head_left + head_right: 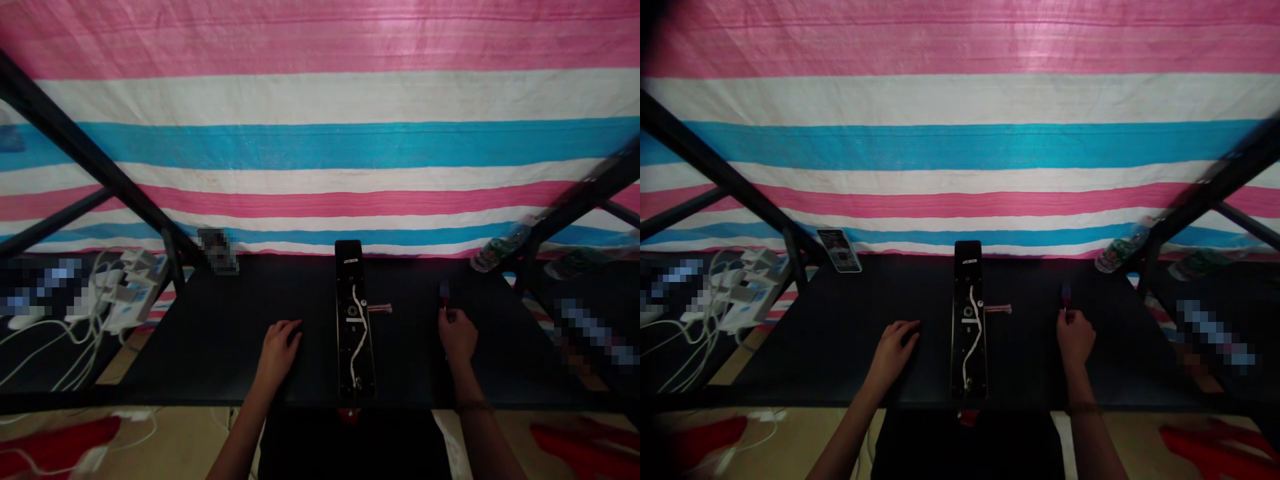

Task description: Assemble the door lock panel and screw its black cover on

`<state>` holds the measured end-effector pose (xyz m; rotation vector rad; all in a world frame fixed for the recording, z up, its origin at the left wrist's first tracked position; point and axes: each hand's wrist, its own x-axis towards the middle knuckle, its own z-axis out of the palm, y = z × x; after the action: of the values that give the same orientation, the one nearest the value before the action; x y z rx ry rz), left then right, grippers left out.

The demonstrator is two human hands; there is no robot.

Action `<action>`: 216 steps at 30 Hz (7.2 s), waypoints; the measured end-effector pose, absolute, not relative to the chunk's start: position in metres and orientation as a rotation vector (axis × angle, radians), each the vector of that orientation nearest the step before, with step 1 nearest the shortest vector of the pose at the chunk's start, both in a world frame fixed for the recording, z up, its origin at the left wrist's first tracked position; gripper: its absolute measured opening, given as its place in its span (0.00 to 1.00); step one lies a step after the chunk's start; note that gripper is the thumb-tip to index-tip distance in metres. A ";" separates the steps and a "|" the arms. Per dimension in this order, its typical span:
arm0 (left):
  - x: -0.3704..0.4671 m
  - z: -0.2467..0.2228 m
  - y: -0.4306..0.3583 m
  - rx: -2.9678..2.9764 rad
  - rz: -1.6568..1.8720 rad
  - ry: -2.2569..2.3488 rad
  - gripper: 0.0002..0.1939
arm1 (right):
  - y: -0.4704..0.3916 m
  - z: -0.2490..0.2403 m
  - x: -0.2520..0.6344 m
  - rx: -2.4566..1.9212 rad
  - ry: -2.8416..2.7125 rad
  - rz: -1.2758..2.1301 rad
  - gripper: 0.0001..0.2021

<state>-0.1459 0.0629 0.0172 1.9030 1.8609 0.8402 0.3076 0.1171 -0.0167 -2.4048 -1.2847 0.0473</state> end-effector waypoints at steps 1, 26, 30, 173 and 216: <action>-0.145 0.017 0.063 1.916 0.828 1.863 0.15 | 0.116 -0.017 0.308 -2.368 -1.267 0.058 0.17; -0.137 0.018 0.057 1.845 0.961 1.868 0.11 | 0.098 -0.014 0.318 -1.913 -0.749 0.161 0.27; -0.129 0.034 0.054 1.462 1.142 1.814 0.12 | 0.080 0.000 0.296 -1.614 -0.587 0.507 0.23; -0.009 0.167 0.029 1.038 1.335 1.059 0.09 | 0.014 0.149 0.160 -0.851 -0.450 1.166 0.09; -0.013 -0.001 0.068 1.351 1.245 1.439 0.32 | 0.228 0.142 0.163 -1.154 -1.579 0.430 0.21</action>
<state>-0.0125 0.0684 -0.0010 1.3513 1.4388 1.2447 0.1632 0.2284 0.1420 -1.1542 -1.5790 0.4300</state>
